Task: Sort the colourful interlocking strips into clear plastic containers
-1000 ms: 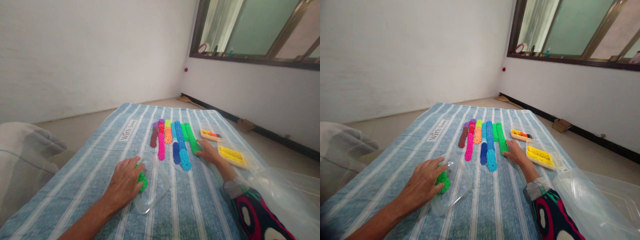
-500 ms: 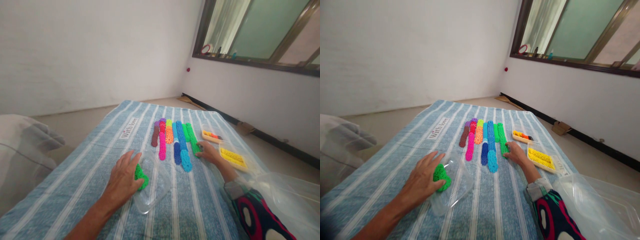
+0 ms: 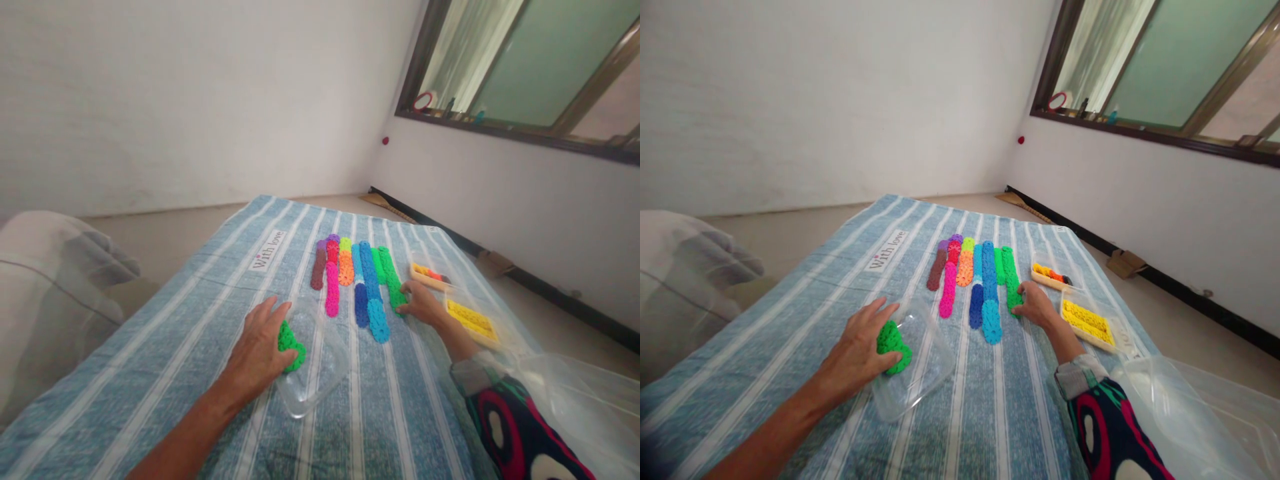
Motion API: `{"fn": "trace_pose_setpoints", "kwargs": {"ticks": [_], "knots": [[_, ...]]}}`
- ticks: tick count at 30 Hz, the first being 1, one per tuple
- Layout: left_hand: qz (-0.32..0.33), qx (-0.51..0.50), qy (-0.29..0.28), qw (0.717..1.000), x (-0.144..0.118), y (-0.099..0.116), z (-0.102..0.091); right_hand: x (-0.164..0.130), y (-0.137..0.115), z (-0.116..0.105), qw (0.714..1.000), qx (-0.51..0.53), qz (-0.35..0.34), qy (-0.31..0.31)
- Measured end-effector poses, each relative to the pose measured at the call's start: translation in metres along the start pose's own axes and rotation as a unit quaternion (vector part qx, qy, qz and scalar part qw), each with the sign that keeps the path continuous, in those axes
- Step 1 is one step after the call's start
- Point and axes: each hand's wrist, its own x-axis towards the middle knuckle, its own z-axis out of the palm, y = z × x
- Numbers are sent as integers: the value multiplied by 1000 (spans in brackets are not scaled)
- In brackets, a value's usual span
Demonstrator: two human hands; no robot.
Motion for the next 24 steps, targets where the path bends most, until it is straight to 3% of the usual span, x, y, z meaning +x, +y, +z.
{"fn": "trace_pose_setpoints", "kwargs": {"ticks": [6, 10, 13, 18, 21, 24], "knots": [[18, -11, 34, 999, -1, -3, 5, -16, -11, 2, 999, -28, -17, 38], [33, -25, 56, 998, -1, -5, 9, -24, -22, 1, 999, -38, 6, 2], [36, -37, 58, 997, -1, -6, 9, -27, -23, 0, 1000, -10, 23, -8], [28, -44, 48, 997, -2, -2, 9, -32, -25, -13, 998, 47, 34, 38], [25, -45, 43, 998, -3, -1, 10, -39, -52, -30, 992, 111, -1, 60], [25, -44, 39, 998, -3, -2, 11, -52, -101, -42, 979, 184, -80, 17]]}}
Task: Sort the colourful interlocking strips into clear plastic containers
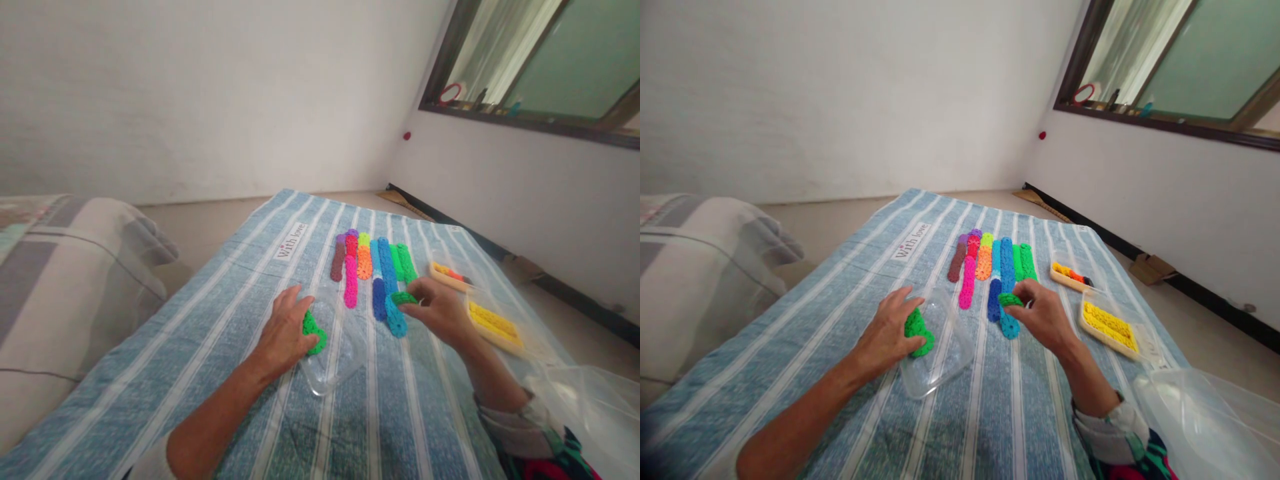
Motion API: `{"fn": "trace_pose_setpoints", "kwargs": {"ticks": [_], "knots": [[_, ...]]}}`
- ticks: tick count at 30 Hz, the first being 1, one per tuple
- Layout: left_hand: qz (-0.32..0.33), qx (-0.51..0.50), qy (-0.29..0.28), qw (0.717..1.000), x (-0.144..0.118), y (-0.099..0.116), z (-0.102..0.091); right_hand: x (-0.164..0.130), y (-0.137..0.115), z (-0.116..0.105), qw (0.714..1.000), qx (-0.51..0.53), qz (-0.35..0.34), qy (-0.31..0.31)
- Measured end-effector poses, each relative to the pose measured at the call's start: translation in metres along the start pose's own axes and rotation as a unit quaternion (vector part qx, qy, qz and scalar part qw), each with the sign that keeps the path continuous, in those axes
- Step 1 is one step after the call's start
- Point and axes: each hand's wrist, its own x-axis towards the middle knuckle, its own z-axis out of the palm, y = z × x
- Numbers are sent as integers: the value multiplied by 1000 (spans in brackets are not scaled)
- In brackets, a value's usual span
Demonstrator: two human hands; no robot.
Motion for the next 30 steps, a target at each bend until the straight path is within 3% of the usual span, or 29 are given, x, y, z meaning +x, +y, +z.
{"fn": "trace_pose_setpoints", "kwargs": {"ticks": [5, 9, 12, 17, 24, 30], "knots": [[7, -7, -13, 1000, -1, 0, -2, -5, -69, 44, 978, 46, -103, -177], [6, -11, -31, 999, -2, 1, -6, -5, -85, 78, 952, -31, -156, -260], [7, -16, -49, 999, -4, 3, -10, -5, -85, 92, 938, -63, -168, -298], [10, -29, -58, 998, -4, 6, -14, -7, -84, 102, 931, -58, -155, -325], [13, -32, -72, 997, -5, 4, -15, -15, -81, 108, 950, -105, -110, -271], [34, -31, -64, 997, -5, 2, -16, -17, -82, 108, 941, -133, -98, -295]]}}
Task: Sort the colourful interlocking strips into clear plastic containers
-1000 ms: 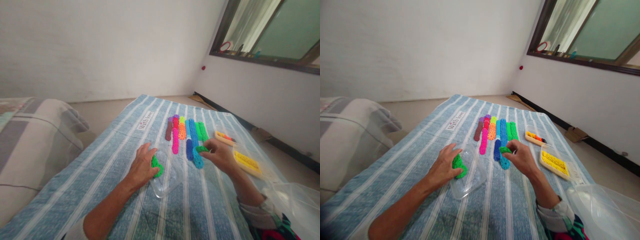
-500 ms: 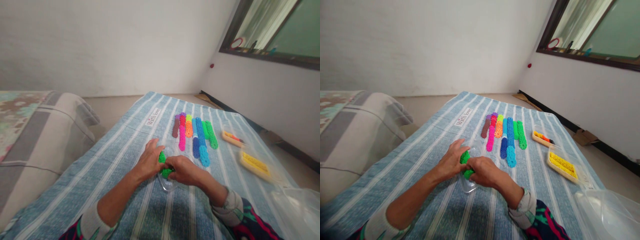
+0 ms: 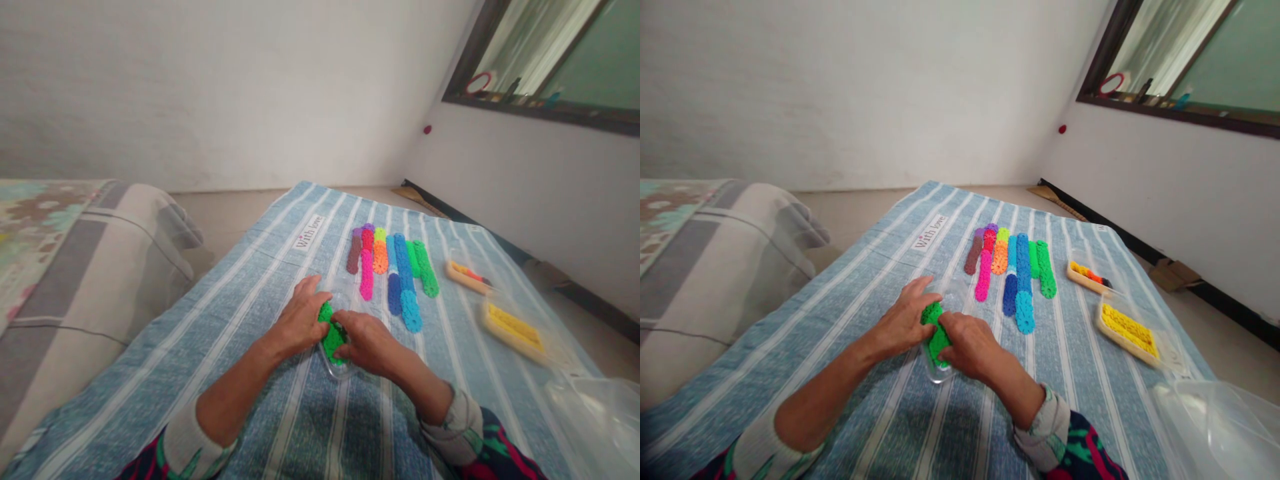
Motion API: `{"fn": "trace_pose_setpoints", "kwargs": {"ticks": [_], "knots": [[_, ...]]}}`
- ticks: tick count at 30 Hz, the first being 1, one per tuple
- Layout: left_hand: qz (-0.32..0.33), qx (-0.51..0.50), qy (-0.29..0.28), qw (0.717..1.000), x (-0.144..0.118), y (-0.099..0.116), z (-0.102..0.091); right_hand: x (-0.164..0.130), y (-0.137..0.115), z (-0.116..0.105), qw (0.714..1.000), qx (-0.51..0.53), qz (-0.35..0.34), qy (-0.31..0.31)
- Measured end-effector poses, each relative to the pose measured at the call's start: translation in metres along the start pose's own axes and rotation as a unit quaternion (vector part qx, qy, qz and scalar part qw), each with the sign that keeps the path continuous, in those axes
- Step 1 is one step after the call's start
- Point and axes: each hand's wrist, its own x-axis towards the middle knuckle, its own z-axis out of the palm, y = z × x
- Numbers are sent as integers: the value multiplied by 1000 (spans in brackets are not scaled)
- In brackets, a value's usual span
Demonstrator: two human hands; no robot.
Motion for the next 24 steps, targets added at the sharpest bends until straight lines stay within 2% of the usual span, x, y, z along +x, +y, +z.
{"fn": "trace_pose_setpoints", "kwargs": {"ticks": [9, 15, 24], "knots": [[9, 0, -7, 1000, -1, 2, -5, 2, -4, 2, 999, 44, -8, 19], [-5, 6, -28, 1000, 0, 6, -5, 2, -2, 3, 998, 63, -22, 12], [-32, 0, -24, 999, -2, 8, -4, 2, 4, 2, 994, 101, -44, 18]]}}
